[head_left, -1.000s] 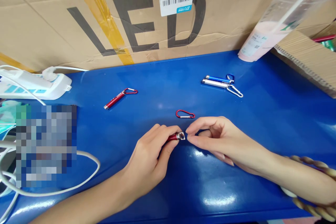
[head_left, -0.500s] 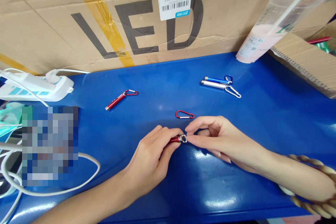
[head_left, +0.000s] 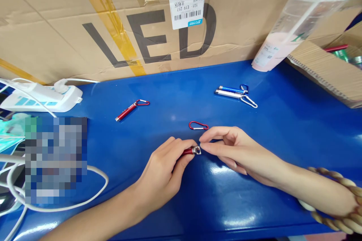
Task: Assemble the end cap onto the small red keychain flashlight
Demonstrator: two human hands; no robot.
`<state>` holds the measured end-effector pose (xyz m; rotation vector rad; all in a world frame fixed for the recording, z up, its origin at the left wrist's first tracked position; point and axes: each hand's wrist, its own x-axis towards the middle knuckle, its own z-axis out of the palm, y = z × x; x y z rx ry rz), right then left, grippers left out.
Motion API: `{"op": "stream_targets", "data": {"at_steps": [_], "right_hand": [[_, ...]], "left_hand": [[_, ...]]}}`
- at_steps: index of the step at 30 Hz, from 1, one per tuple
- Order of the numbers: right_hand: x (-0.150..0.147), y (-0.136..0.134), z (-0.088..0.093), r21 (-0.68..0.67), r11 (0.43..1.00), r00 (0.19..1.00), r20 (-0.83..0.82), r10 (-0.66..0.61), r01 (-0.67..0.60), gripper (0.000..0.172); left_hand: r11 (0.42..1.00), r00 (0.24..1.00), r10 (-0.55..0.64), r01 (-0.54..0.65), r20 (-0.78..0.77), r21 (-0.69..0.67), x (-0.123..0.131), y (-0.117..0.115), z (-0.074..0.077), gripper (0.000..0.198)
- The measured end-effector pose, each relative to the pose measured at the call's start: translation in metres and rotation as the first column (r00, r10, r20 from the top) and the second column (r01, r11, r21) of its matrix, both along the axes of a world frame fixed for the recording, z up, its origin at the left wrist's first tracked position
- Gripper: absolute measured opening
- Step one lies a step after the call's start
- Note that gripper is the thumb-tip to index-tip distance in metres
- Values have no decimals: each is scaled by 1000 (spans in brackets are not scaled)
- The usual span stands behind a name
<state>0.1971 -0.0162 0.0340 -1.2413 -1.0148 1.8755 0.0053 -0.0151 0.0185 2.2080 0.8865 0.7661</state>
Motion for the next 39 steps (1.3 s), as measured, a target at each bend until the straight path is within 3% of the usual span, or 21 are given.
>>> {"op": "stream_targets", "data": {"at_steps": [24,30,39], "right_hand": [[2,1,-1,-71,997,999,-46,-22,18,9],[2,0,-1,-38,996,995,-55,-81,79,14],[3,0,-1,-28,997,989,-125,-77,74,17]], "left_hand": [[1000,1000,9,-9,1,7,0,0,-1,18],[1000,1000,19,-18,-17,7,1,0,0,17],[1000,1000,22,-22,-18,14,0,1,0,17]]}}
